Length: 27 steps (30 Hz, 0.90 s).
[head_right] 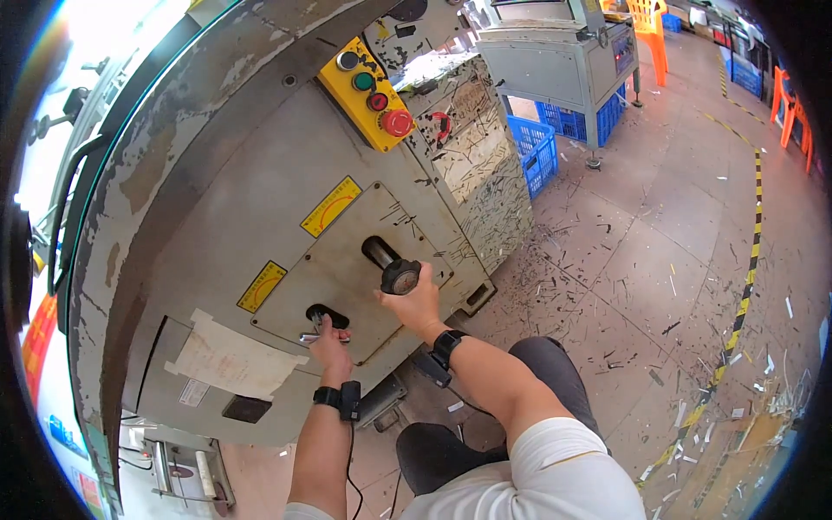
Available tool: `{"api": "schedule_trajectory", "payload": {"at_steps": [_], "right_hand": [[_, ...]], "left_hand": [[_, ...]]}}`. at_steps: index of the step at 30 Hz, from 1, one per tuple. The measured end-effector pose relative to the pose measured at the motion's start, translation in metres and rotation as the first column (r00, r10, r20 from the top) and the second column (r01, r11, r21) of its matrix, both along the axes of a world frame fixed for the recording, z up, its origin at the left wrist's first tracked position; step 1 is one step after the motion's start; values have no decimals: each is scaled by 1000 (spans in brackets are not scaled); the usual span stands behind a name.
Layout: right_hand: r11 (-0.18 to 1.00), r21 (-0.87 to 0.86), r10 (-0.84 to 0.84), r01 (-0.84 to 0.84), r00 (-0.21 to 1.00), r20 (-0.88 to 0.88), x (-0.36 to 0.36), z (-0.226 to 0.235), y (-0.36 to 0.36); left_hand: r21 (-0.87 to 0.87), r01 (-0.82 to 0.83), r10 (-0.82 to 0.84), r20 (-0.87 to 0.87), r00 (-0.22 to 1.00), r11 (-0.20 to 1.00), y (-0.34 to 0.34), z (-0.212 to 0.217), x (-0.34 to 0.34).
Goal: The person operates a machine by turning a handle and pressing buttons, then places a sticker sheet onto the machine bed. They use a small tool to peel a layer from the sheet, walk to a table, and fold a paper by hand.
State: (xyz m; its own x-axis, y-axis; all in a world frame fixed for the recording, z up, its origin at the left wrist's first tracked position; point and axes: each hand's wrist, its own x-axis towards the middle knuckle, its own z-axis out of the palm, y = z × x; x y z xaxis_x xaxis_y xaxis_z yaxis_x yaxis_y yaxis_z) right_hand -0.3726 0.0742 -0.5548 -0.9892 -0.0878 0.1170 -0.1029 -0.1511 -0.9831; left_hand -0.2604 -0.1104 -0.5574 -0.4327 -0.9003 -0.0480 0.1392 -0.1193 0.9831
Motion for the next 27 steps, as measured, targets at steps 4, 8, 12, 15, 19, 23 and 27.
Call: {"api": "schedule_trajectory", "payload": {"at_steps": [4,8,12,15,19,23,27], "right_hand": [[1000,-4,-2,2,1000,-1,1,0,1],[1000,1,-5,5,999,-38,0,-4,0],[1000,30,8,-9,1000,7,1,-1,0],[1000,22,-11,11,1000,-22,0,-2,1],[1000,10,-5,5,1000,-16,1,-1,1],[1000,7,-17,17,999,-36,1,-1,2],[999,-12,-36,36,998,-49,0,-2,-1]], "left_hand": [[-18,47,-48,-59,997,999,-1,-2,4],[-15,39,-40,-91,995,999,-1,-1,3],[-31,-5,4,-36,999,999,1,1,1],[-16,0,-1,-40,999,1000,5,4,2],[29,27,-24,-120,992,999,6,5,3],[43,30,-22,-160,987,999,7,4,2],[47,45,-36,-159,987,998,5,3,3]]}}
